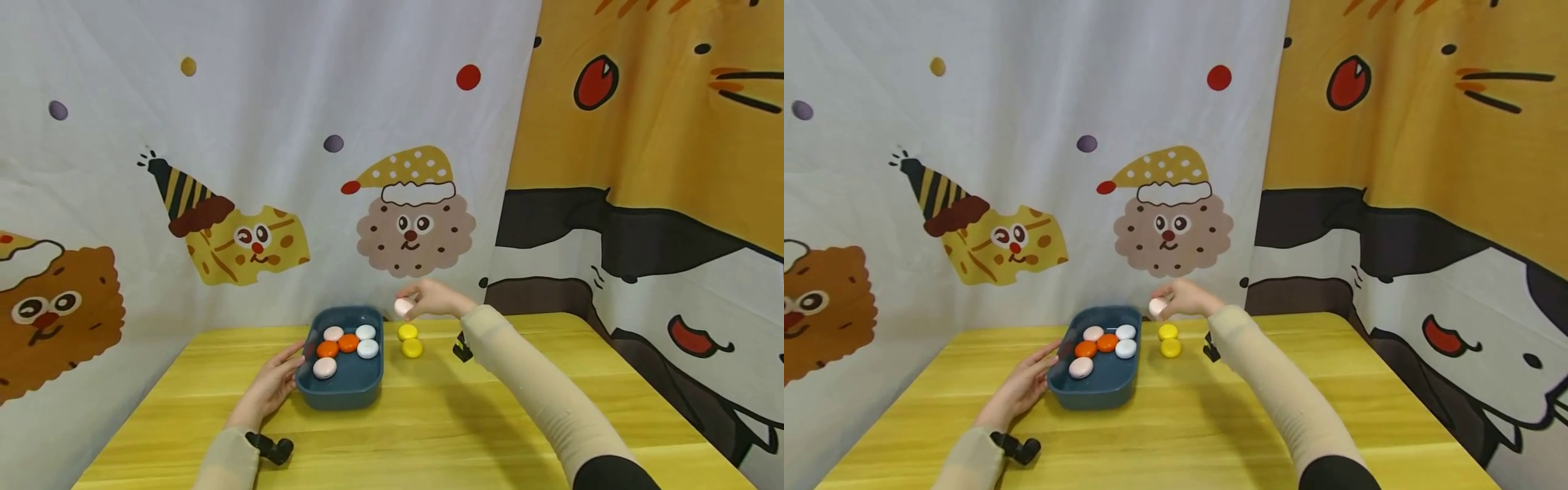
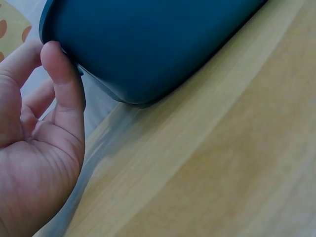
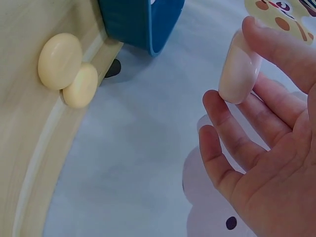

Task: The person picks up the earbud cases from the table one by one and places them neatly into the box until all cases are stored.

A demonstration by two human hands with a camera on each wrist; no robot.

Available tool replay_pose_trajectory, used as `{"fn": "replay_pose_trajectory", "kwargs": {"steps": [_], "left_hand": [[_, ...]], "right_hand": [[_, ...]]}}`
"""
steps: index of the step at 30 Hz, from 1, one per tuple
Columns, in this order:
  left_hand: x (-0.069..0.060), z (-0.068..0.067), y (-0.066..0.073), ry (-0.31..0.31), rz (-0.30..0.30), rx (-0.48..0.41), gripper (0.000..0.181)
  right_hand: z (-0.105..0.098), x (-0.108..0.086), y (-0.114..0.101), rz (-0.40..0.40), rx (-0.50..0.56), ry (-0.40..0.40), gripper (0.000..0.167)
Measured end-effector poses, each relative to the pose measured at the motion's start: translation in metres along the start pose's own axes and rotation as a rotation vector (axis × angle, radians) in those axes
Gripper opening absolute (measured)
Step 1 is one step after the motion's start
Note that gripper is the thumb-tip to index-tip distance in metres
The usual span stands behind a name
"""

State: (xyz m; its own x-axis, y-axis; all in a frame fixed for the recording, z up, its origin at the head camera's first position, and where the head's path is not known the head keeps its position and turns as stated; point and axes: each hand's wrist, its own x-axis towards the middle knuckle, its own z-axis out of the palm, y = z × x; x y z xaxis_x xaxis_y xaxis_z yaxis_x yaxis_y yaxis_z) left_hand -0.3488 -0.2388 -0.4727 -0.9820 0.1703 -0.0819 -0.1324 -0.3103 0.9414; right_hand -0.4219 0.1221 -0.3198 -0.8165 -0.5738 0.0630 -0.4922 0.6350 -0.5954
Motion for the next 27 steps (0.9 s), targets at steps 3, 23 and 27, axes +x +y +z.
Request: {"fn": "replay_pose_trajectory", "kwargs": {"steps": [3,23,27], "left_hand": [[0.001,0.001,0.000,-0.001,-0.004,0.000,0.063],[0.002,-0.002,-0.003,-0.005,0.033,0.002,0.066],[0.002,-0.002,-0.004,-0.008,0.028,0.007,0.066]], "right_hand": [[-0.001,0.001,-0.002,0.004,-0.008,0.006,0.054],[0.017,0.013,-0.010,-0.043,-0.016,-0.025,0.050],[0.025,0.016,-0.013,-0.045,-0.027,-0.043,0.048]]}}
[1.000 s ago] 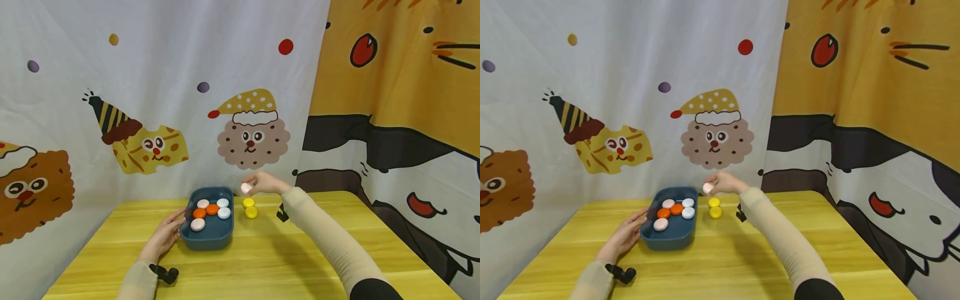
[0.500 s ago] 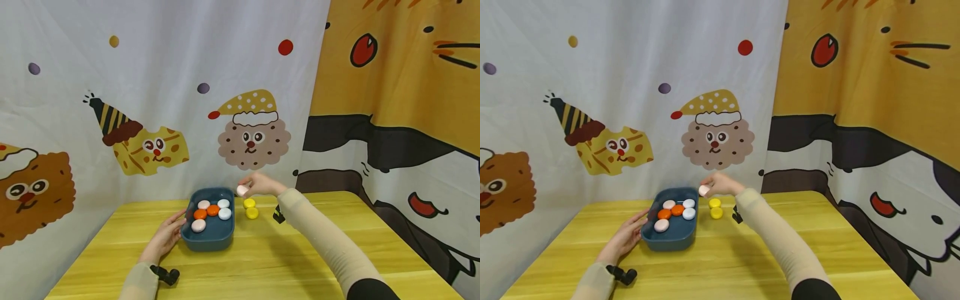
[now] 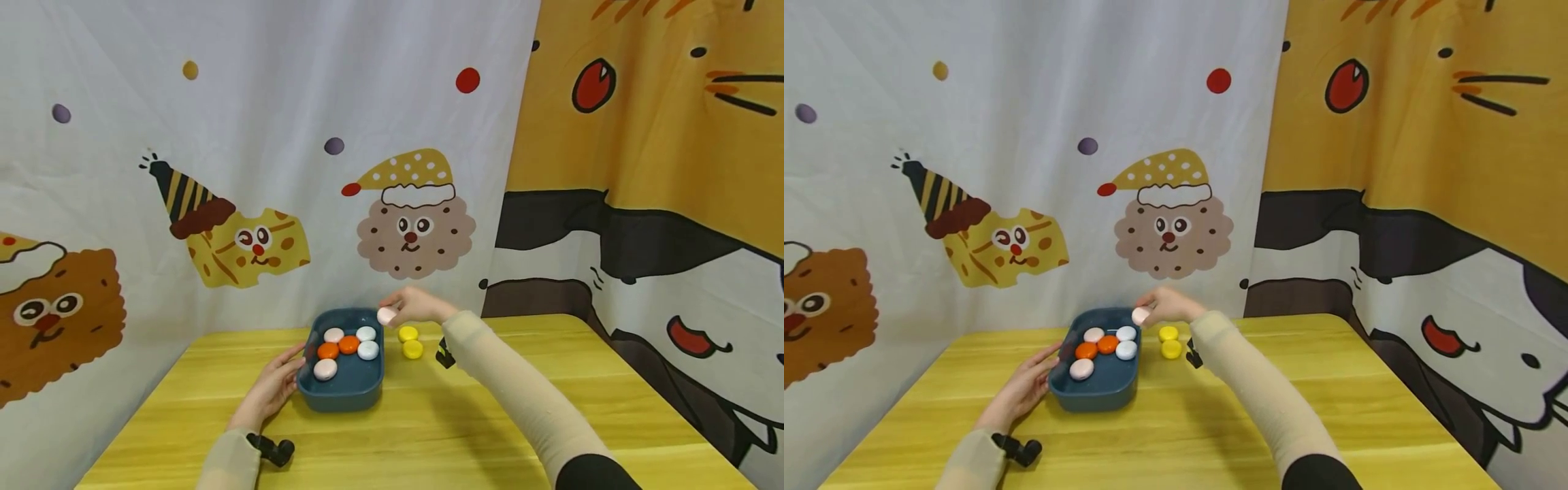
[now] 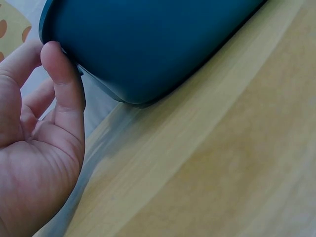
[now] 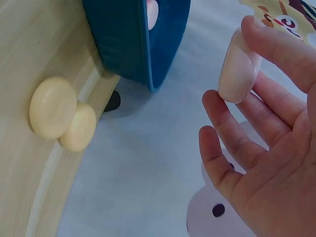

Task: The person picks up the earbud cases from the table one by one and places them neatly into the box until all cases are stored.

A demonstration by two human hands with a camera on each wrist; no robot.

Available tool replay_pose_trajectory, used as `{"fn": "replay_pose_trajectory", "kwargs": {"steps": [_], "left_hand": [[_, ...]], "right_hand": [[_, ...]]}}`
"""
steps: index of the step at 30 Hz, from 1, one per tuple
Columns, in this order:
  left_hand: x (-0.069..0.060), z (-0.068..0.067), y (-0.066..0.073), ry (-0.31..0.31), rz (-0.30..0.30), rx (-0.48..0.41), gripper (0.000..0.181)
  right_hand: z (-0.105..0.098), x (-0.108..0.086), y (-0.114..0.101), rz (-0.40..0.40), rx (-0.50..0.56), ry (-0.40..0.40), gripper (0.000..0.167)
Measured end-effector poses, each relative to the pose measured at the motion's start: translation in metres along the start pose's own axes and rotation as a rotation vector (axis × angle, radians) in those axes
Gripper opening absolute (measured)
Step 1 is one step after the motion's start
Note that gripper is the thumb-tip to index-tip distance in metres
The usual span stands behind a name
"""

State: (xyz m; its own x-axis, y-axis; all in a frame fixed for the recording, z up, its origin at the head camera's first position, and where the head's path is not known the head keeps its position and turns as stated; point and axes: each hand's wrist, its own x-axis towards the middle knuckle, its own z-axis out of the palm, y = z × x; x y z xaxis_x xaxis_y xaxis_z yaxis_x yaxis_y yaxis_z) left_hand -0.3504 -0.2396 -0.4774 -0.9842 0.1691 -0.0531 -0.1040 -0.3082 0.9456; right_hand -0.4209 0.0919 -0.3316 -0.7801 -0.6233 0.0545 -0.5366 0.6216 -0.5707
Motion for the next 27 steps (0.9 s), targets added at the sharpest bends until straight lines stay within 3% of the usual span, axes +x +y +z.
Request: {"fn": "replay_pose_trajectory", "kwargs": {"steps": [12,27], "left_hand": [[-0.001,0.002,0.002,-0.018,-0.003,-0.011,0.065],[0.000,0.003,0.001,0.024,-0.015,-0.009,0.059]], "right_hand": [[0.015,0.013,-0.009,-0.008,-0.015,-0.033,0.049],[0.030,0.026,-0.016,-0.015,-0.012,-0.061,0.050]]}}
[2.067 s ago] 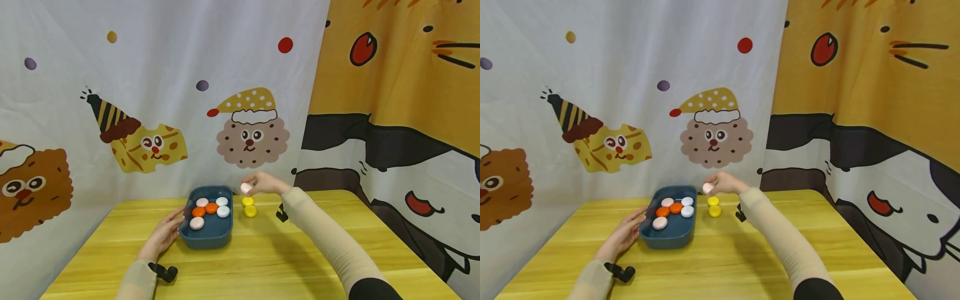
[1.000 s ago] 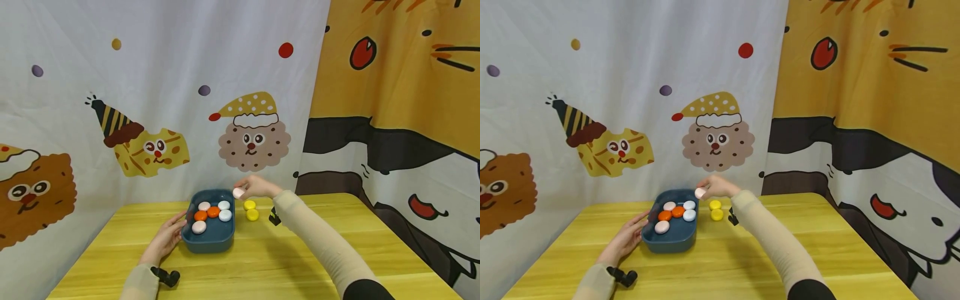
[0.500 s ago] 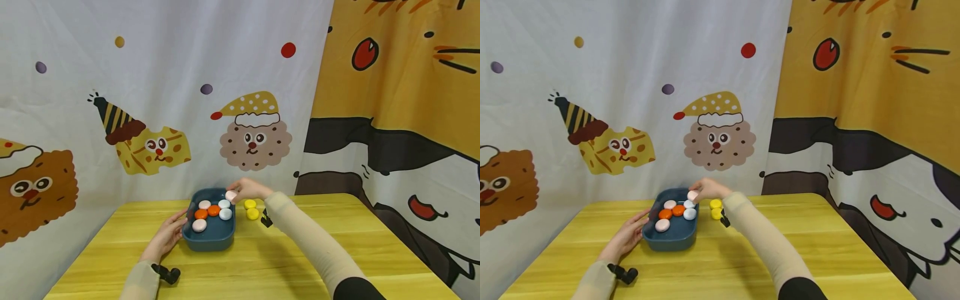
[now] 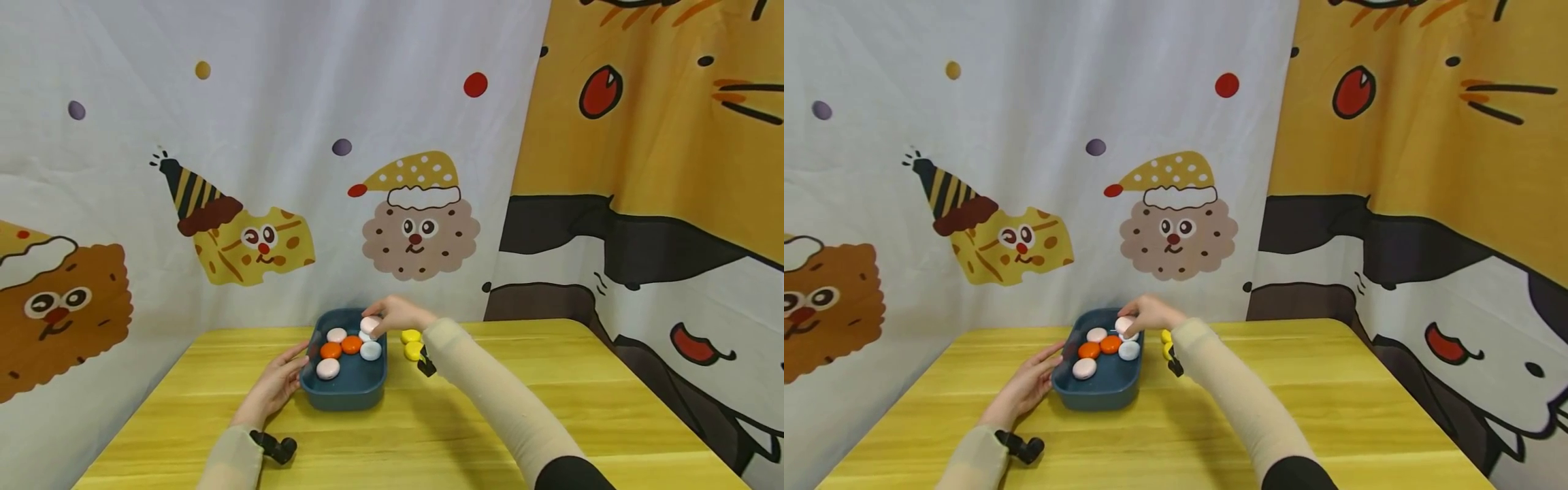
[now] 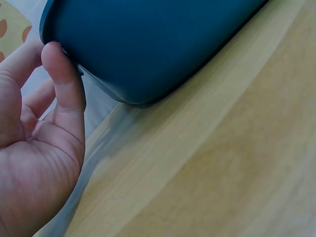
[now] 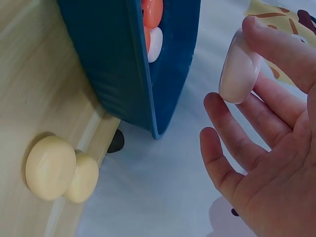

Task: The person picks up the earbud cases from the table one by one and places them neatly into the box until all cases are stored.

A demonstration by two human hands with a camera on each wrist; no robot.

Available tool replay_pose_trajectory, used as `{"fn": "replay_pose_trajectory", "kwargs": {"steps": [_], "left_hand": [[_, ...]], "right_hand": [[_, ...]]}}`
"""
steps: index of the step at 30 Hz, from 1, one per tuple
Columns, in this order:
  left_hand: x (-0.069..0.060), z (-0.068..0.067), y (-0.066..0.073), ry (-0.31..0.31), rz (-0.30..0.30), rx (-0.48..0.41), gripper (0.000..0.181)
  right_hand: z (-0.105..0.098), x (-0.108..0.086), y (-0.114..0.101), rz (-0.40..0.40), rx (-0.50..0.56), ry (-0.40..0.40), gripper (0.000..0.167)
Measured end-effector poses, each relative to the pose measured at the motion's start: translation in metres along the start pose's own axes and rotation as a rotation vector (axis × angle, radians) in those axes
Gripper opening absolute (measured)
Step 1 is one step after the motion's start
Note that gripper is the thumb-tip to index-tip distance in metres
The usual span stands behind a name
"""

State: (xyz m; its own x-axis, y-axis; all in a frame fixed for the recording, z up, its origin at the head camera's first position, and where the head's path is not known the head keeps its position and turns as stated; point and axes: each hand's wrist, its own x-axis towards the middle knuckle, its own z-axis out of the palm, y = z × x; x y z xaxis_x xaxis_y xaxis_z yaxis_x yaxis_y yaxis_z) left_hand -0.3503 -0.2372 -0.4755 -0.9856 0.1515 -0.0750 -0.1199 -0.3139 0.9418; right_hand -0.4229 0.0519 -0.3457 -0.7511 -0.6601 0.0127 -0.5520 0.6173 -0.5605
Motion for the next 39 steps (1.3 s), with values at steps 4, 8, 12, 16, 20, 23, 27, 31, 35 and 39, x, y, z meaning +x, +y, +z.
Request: {"fn": "replay_pose_trajectory", "kwargs": {"steps": [4,8,12,16,20,23,27,31,35,39], "left_hand": [[-0.001,0.000,0.000,-0.020,0.002,0.007,0.060],[0.000,0.000,0.000,-0.014,-0.005,0.004,0.060],[0.001,-0.001,0.001,-0.013,-0.004,0.022,0.060],[0.001,-0.002,0.001,-0.009,-0.001,0.027,0.060],[0.001,-0.002,0.001,-0.002,0.001,0.021,0.061],[0.001,-0.002,0.000,-0.010,0.005,0.024,0.062],[0.000,-0.002,-0.001,-0.012,0.007,0.032,0.062],[0.000,-0.001,0.000,-0.009,0.014,0.038,0.063],[0.000,-0.001,-0.001,-0.015,0.024,0.034,0.063],[0.001,-0.001,-0.001,-0.007,0.020,0.027,0.062]], "right_hand": [[0.006,0.003,-0.001,0.000,0.004,-0.004,0.050],[0.009,0.005,-0.005,0.019,0.020,-0.011,0.049],[0.010,0.008,-0.007,0.038,0.036,-0.019,0.047],[0.013,0.014,-0.010,0.046,0.033,-0.025,0.047],[0.018,0.019,-0.013,0.033,0.015,-0.036,0.047],[0.022,0.023,-0.014,0.026,-0.003,-0.044,0.047],[0.025,0.025,-0.015,0.032,-0.003,-0.050,0.047],[0.028,0.026,-0.016,0.042,0.012,-0.047,0.047],[0.033,0.029,-0.016,0.046,0.022,-0.036,0.048],[0.036,0.033,-0.014,0.049,0.044,-0.037,0.051]]}}
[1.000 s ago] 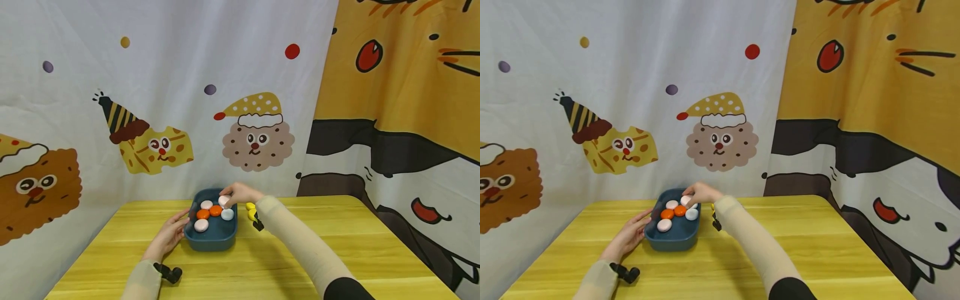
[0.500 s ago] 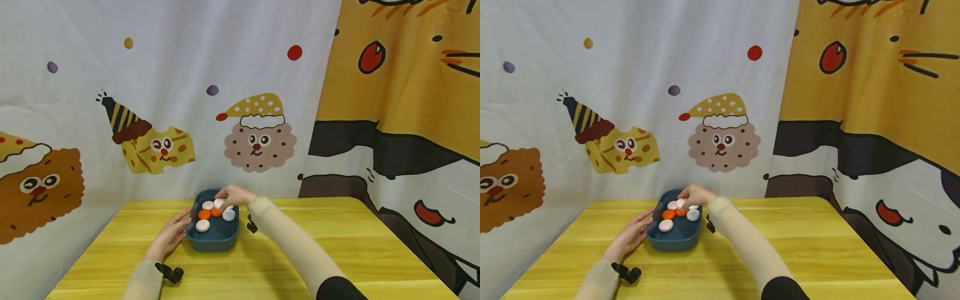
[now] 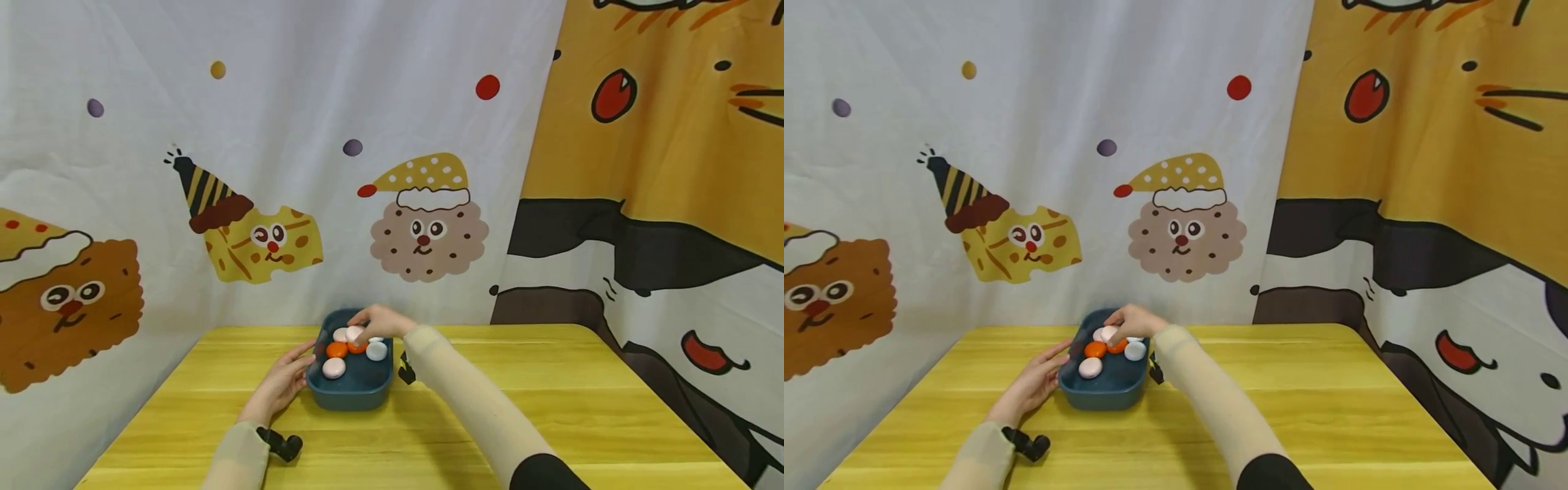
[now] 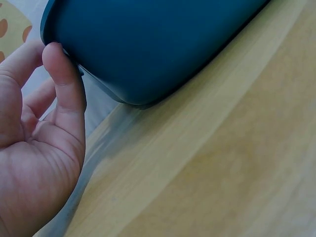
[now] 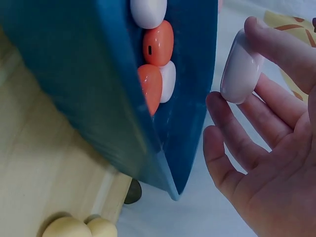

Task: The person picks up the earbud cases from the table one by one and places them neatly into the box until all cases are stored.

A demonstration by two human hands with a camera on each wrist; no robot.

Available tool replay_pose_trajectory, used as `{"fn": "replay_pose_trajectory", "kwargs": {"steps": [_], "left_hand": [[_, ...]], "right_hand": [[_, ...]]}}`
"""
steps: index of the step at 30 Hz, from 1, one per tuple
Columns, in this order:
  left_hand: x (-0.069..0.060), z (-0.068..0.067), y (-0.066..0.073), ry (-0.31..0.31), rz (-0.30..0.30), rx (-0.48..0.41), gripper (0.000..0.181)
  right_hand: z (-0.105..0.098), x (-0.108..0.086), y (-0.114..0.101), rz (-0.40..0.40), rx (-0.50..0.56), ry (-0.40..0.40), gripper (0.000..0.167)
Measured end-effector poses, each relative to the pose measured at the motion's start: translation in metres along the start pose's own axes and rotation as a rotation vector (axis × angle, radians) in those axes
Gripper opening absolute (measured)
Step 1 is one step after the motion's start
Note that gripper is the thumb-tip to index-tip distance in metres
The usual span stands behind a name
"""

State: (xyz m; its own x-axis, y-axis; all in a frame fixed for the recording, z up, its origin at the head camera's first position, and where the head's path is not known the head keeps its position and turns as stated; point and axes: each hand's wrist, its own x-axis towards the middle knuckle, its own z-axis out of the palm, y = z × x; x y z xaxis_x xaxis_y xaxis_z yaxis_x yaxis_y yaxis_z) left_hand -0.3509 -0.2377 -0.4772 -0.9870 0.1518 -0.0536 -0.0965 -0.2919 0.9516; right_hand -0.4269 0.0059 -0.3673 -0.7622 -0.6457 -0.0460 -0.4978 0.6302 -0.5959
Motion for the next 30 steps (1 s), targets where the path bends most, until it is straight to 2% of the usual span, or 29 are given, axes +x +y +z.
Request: {"fn": "replay_pose_trajectory", "kwargs": {"steps": [8,14,18,30], "left_hand": [[0.003,0.002,0.001,0.053,-0.041,0.015,0.056],[0.005,0.001,0.002,0.043,-0.035,0.025,0.056],[0.003,0.002,0.002,0.038,-0.032,0.021,0.058],[-0.002,0.001,0.002,-0.004,-0.026,-0.002,0.062]], "right_hand": [[-0.003,0.008,0.005,-0.007,0.160,0.013,0.051],[-0.002,0.011,0.008,0.029,0.332,0.022,0.054],[0.003,0.013,0.011,0.055,0.407,0.025,0.052],[0.014,0.013,0.023,0.079,0.464,-0.027,0.048]]}}
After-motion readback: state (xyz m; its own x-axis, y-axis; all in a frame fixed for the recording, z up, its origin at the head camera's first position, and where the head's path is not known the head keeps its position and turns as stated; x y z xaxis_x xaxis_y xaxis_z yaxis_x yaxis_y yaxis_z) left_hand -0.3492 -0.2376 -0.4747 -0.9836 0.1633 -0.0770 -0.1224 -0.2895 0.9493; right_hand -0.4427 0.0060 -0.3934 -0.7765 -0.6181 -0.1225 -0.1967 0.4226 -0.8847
